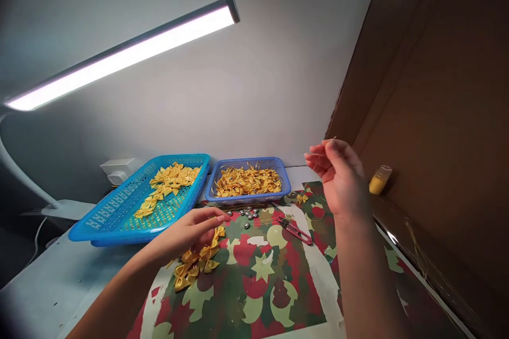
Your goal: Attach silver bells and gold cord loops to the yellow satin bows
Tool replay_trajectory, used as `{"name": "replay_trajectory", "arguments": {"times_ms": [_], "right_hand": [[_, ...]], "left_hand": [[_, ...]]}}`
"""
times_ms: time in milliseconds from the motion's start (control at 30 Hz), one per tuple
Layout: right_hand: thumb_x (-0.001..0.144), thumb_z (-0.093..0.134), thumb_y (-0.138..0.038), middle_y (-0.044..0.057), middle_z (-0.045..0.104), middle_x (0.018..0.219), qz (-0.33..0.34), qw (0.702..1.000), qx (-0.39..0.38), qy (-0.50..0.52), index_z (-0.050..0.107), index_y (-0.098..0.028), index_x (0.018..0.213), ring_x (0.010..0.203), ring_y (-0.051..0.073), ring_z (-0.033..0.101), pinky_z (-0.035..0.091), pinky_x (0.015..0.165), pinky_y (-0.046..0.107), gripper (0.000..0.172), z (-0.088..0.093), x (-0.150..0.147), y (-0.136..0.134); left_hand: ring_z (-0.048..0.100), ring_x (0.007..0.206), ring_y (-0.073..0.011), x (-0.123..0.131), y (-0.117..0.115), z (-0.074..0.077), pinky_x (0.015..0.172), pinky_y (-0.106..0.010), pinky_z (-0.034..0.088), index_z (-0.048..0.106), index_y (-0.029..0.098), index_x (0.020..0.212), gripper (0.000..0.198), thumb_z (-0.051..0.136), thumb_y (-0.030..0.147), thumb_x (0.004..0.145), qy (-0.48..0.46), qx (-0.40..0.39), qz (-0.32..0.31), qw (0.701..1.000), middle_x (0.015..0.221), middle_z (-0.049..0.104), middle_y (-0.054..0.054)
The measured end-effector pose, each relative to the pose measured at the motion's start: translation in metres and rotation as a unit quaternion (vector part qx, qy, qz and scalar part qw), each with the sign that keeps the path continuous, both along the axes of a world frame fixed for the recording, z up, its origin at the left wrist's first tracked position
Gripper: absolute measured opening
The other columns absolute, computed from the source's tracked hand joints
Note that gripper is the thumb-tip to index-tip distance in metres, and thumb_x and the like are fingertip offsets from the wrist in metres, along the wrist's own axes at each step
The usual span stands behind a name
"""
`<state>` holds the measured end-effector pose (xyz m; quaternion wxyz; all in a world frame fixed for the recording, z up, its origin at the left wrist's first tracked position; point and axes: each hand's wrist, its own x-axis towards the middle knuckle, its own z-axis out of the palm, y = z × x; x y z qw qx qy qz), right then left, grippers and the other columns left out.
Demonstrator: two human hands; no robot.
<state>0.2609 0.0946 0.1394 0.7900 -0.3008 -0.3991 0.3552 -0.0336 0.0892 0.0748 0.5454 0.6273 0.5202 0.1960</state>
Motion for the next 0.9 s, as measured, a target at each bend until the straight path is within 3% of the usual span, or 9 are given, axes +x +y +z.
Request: {"name": "replay_trajectory", "arguments": {"times_ms": [133,267,333,400,467,533,633,767,900], "right_hand": [[0.068,0.083,-0.042,-0.002,0.074,0.074,0.028,0.995,-0.01,-0.1,0.07,-0.021,0.076,0.066,0.011,0.07,0.058,0.059,0.019,0.026,0.003,-0.013,-0.009],[0.072,0.08,-0.043,-0.002,0.075,0.078,0.026,0.988,-0.014,-0.15,0.071,-0.022,0.076,0.071,0.011,0.071,0.058,0.063,0.019,0.023,0.003,-0.026,-0.015],[0.076,0.077,-0.041,-0.002,0.075,0.08,0.026,0.985,-0.011,-0.172,0.072,-0.024,0.078,0.076,0.01,0.071,0.057,0.067,0.018,0.018,0.001,-0.033,-0.017],[0.08,0.074,-0.037,-0.002,0.075,0.083,0.029,0.98,-0.001,-0.196,0.073,-0.025,0.08,0.079,0.01,0.071,0.056,0.07,0.018,0.012,-0.002,-0.04,-0.018],[0.083,0.072,-0.033,-0.002,0.075,0.085,0.033,0.976,0.01,-0.217,0.074,-0.025,0.082,0.081,0.01,0.07,0.056,0.073,0.018,0.008,-0.005,-0.047,-0.019],[0.084,0.071,-0.031,-0.002,0.075,0.085,0.034,0.972,0.014,-0.233,0.075,-0.026,0.082,0.082,0.01,0.069,0.056,0.073,0.019,0.006,-0.007,-0.053,-0.019],[0.085,0.07,-0.029,-0.002,0.075,0.085,0.038,0.967,0.011,-0.251,0.075,-0.028,0.083,0.082,0.011,0.069,0.056,0.075,0.021,0.006,-0.01,-0.06,-0.02],[0.086,0.069,-0.028,-0.001,0.074,0.085,0.046,0.965,0.005,-0.258,0.075,-0.027,0.083,0.08,0.012,0.068,0.056,0.075,0.025,0.007,-0.011,-0.068,-0.02],[0.085,0.069,-0.028,0.0,0.074,0.084,0.062,0.965,-0.016,-0.255,0.074,-0.025,0.083,0.078,0.014,0.067,0.055,0.071,0.026,0.007,-0.013,-0.074,-0.02]], "left_hand": [[0.053,0.063,-0.0123,0.012,-0.003,0.006,0.054,-0.022,0.041,0.064,0.018,0.096,0.036,0.063,0.049,0.079,-0.06,0.083,0.04,0.994,0.076,0.059,0.0],[0.06,0.082,-0.0206,0.021,-0.006,-0.002,0.071,-0.033,0.05,0.065,0.019,0.104,0.032,0.061,0.041,0.082,-0.019,0.187,0.059,0.98,0.094,0.064,-0.007],[0.059,0.101,-0.0274,0.025,-0.008,-0.008,0.087,-0.043,0.048,0.066,0.02,0.109,0.029,0.061,0.032,0.082,0.056,0.279,0.066,0.956,0.11,0.064,-0.011],[0.046,0.123,-0.0366,0.027,-0.01,-0.013,0.1,-0.055,0.038,0.065,0.022,0.118,0.037,0.062,0.023,0.08,0.16,0.371,0.098,0.909,0.128,0.057,-0.014],[0.033,0.134,-0.0423,0.026,-0.012,-0.014,0.104,-0.063,0.029,0.061,0.023,0.126,0.049,0.064,0.021,0.078,0.229,0.413,0.114,0.874,0.139,0.048,-0.015],[0.035,0.133,-0.04,0.026,-0.014,-0.011,0.105,-0.062,0.031,0.059,0.024,0.129,0.051,0.066,0.026,0.078,0.213,0.407,0.076,0.885,0.14,0.049,-0.014],[0.049,0.123,-0.03,0.03,-0.018,-0.006,0.102,-0.05,0.041,0.062,0.024,0.121,0.041,0.066,0.037,0.082,0.106,0.385,0.02,0.917,0.13,0.058,-0.01],[0.057,0.112,-0.0253,0.049,-0.025,-0.012,0.097,-0.041,0.046,0.065,0.022,0.114,0.037,0.069,0.036,0.08,0.009,0.372,0.036,0.928,0.118,0.066,-0.008],[0.064,0.099,-0.0235,0.067,-0.026,-0.026,0.09,-0.036,0.047,0.072,0.021,0.102,0.025,0.07,0.03,0.079,-0.061,0.292,0.041,0.954,0.103,0.074,-0.006]]}}
